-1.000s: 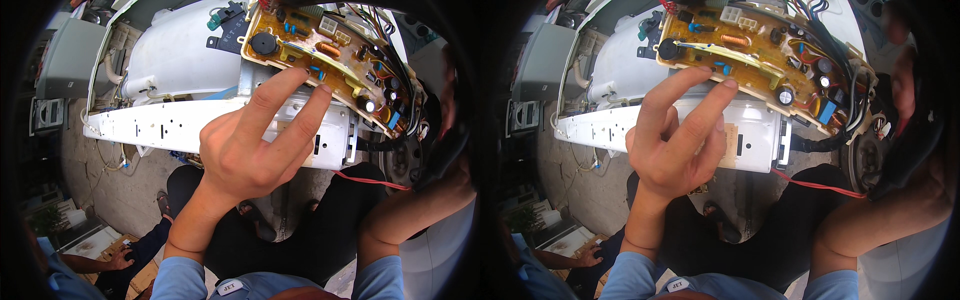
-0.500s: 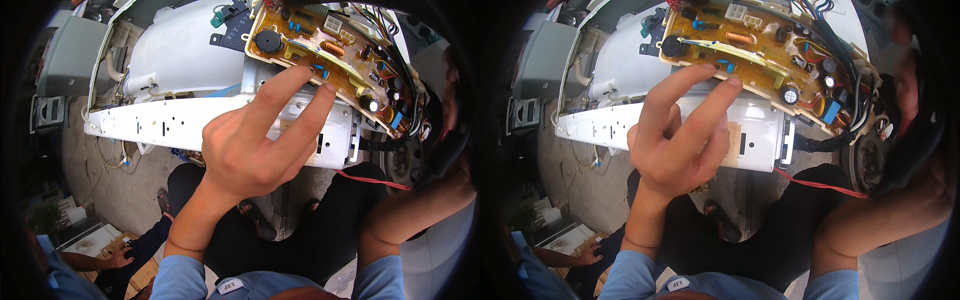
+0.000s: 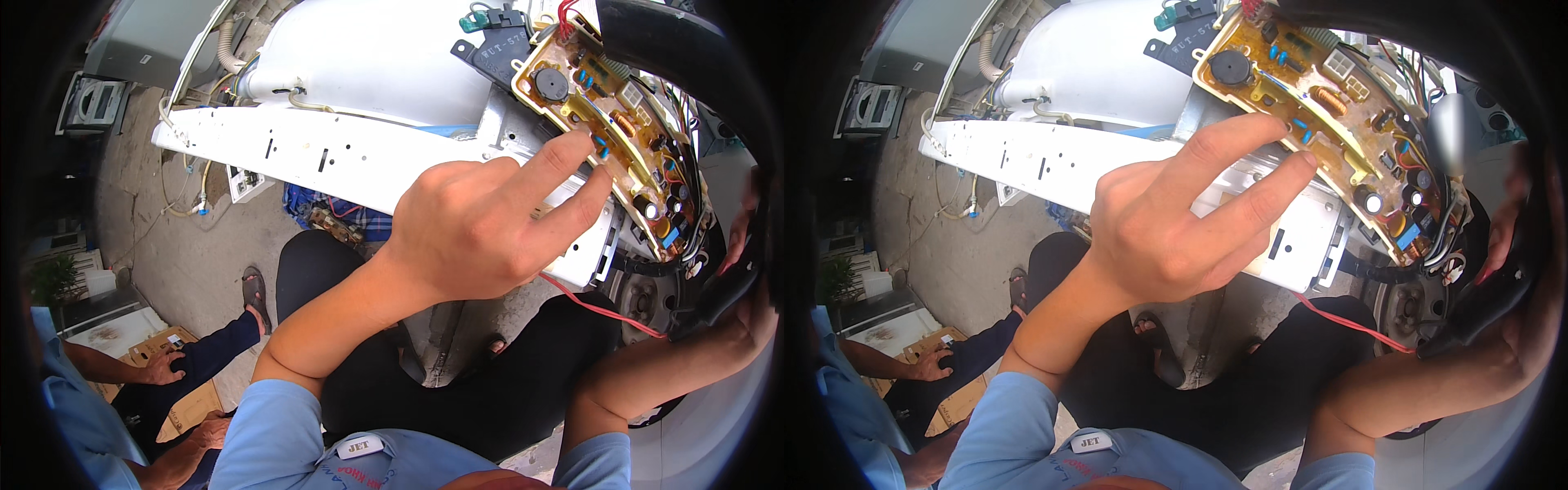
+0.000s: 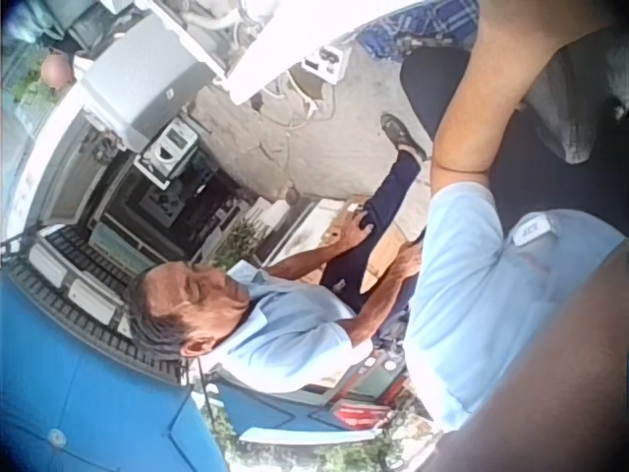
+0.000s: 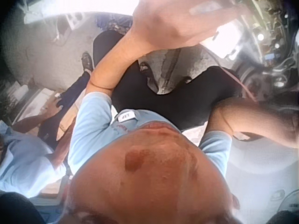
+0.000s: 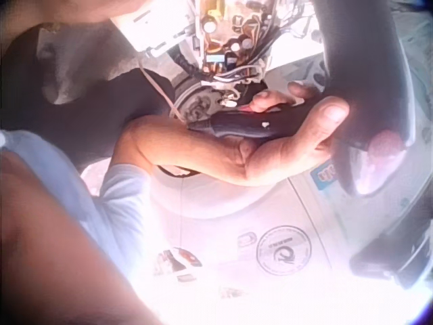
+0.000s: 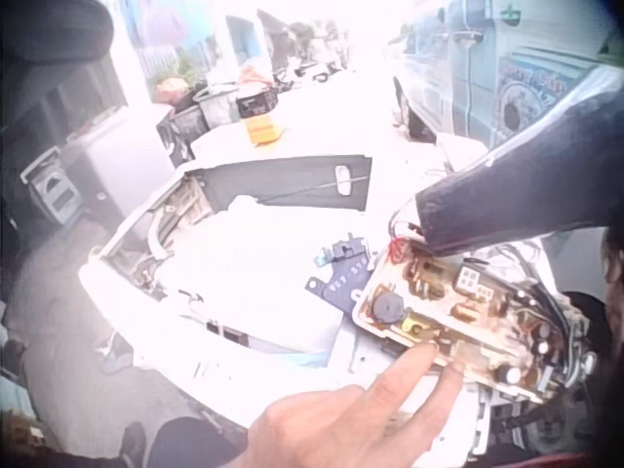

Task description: The person sits on the ground and uses a handheld device to test components on an exposed circuit board of a white appliance. They point to and touch various parts of the board while holding the device.

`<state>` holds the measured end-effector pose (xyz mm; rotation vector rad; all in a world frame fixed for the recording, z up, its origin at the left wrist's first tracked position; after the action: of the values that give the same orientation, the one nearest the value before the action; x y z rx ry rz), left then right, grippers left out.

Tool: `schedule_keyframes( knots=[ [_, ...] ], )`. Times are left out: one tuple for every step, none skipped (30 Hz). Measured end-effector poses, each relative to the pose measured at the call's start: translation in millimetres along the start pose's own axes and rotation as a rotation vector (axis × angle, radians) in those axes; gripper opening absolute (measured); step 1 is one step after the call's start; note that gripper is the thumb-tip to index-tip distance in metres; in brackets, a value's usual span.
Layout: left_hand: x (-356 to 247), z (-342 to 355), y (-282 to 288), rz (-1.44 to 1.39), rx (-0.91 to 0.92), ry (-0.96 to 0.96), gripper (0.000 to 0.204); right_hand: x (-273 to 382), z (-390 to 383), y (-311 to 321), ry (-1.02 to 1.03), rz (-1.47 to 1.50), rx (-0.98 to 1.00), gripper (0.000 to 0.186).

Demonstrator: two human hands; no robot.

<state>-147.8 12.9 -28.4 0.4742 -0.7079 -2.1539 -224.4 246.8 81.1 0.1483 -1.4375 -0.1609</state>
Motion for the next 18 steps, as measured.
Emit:
schedule_keyframes(
  knots=[
    [-0.2,0.5,-1.4,0.003,-0.003,-0.006,0.029,0.6,-0.3,0.1,-0.025,-0.027,-0.011,0.065],
    [-0.4,1.1,-2.6,0.007,-0.006,-0.012,0.029,8.2,-6.8,-7.7,0.043,0.011,-0.028,0.064],
    [-0.4,1.9,-3.2,0.011,-0.008,-0.017,0.030,7.2,-6.8,-7.7,0.168,-0.139,0.047,0.058],
    [-0.8,2.7,-2.9,0.022,0.000,-0.017,0.029,13.5,-7.5,-12.6,0.070,-0.007,-0.029,0.054],
    [-1.3,3.4,-1.5,0.016,0.034,-0.007,0.035,19.2,-8.9,-18.3,-0.027,0.125,-0.106,0.049],
    [-2.2,3.9,0.9,0.010,0.069,0.003,0.042,9.1,-8.6,-11.0,-0.042,0.114,-0.112,0.041],
    [-2.8,4.6,2.2,0.003,0.100,0.012,0.049,-9.7,-8.9,3.1,-0.053,0.102,-0.120,0.034],
    [-3.2,5.3,2.0,-0.007,0.108,0.017,0.050,-21.3,-7.6,18.6,-0.068,0.093,-0.129,0.027],
    [-2.9,5.6,2.9,-0.012,0.104,0.018,0.050,-23.3,-3.3,28.8,-0.091,0.062,-0.040,0.034],
    [-2.4,5.1,3.0,-0.020,0.101,0.020,0.051,-24.7,0.3,37.7,-0.116,0.029,0.047,0.041],
    [-2.5,4.8,2.5,-0.028,0.100,0.020,0.051,-16.9,1.8,23.5,-0.144,-0.001,0.132,0.049],
    [-3.3,4.4,1.7,-0.031,0.106,0.021,0.051,-20.0,-6.1,10.1,-0.059,0.050,-0.178,0.039],
    [-2.4,3.4,2.9,-0.031,0.107,0.024,0.051,-19.9,-5.5,10.6,-0.062,0.045,-0.132,0.039],
    [-1.9,2.8,3.9,-0.031,0.108,0.026,0.051,-19.9,-4.6,13.8,-0.065,0.039,-0.086,0.038],
    [-1.7,2.3,4.1,-0.031,0.110,0.029,0.051,-19.6,-3.9,14.8,-0.069,0.034,-0.040,0.038],
    [-1.7,2.4,4.0,-0.028,0.104,0.025,0.052,-18.4,-4.3,13.3,-0.059,0.033,-0.045,0.038],
    [-1.6,2.6,3.6,-0.025,0.099,0.021,0.052,-16.8,-4.9,10.2,-0.049,0.033,-0.049,0.038],
    [-1.7,2.7,3.5,-0.021,0.093,0.018,0.052,-16.0,-5.0,8.6,-0.040,0.033,-0.052,0.037]
  ],
)
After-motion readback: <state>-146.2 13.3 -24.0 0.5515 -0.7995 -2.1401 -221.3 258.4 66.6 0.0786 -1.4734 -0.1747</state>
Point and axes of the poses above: each hand's wrist, its own z-axis towards the middle knuckle, its own y-axis out of the back of the hand, x = y × z, the point moved 3 cm from there along z, towards the middle knuckle, and after that the axes turned 3 degrees about -y, right-handed, at the moved point
